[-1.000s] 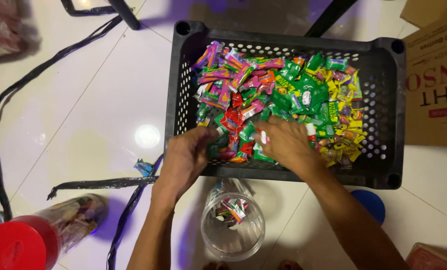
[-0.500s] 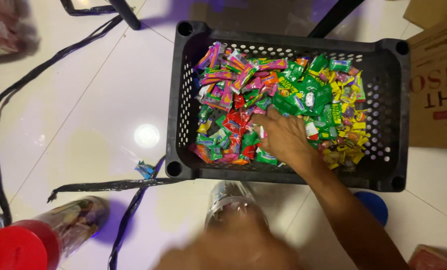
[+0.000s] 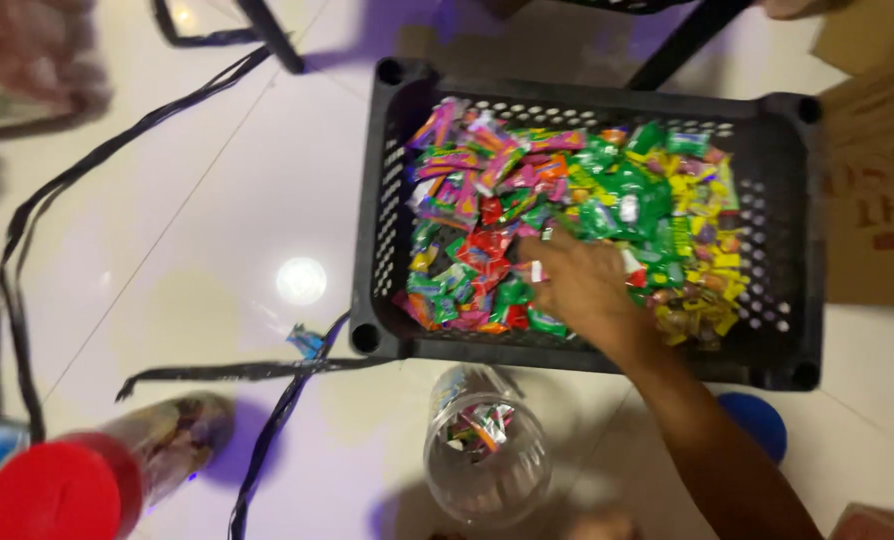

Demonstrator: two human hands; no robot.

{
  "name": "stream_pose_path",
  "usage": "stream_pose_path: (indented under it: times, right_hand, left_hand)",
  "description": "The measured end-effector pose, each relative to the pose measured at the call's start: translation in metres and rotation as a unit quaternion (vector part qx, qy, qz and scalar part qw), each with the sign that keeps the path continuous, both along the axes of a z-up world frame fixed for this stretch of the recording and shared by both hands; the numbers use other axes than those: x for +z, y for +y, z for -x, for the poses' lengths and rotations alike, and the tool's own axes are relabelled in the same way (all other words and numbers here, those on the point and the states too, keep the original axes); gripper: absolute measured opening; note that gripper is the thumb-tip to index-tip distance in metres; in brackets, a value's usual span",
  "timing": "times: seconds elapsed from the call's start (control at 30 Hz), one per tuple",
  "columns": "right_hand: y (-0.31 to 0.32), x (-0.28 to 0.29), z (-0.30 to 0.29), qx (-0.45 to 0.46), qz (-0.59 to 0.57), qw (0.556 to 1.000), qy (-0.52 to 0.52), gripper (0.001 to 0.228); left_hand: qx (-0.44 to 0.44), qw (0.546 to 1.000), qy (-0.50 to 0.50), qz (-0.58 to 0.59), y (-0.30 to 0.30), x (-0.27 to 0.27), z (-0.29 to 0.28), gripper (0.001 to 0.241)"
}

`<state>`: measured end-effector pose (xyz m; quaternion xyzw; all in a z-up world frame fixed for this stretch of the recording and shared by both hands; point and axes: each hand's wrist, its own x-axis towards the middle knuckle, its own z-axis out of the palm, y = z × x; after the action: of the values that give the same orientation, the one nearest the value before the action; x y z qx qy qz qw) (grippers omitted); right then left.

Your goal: The person sorts individual candy packets from a crate into a plastic container by hand, placing them one by one and pressing them down to fit.

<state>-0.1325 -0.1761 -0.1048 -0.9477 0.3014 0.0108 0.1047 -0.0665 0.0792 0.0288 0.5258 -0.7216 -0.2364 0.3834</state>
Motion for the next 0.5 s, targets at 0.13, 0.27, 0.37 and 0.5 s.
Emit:
stream_pose_path:
  times: [0.13,0.27,0.37,0.5]
  right_hand:
    - [-0.012,0.012,0.01,-0.007,-0.054,0.995,-0.088,0.024]
    - [-0.02,-0.002,0.021,0.072,-0.115,0.94,-0.312,0.024]
    - [-0.011,-0.015,0.024,-0.061,-0.468,0.818,-0.329,0.018]
    - [-0.005,-0.006,0.025,-0.114,-0.562,0.75,-0.33,0.019]
  left_hand:
    - [-0.025,0.999,-0.034,0.034,-0.049,-0.034,-0.038,0.025]
    - [0.19,0.946,0.238,-0.108,-0.104,-0.06,-0.068,0.04]
    - [0.227,0.928,0.259,-0.146,-0.117,-0.094,-0.066,0.052]
    - [0.24,0.896,0.329,-0.175,-0.129,-0.127,-0.058,0.055]
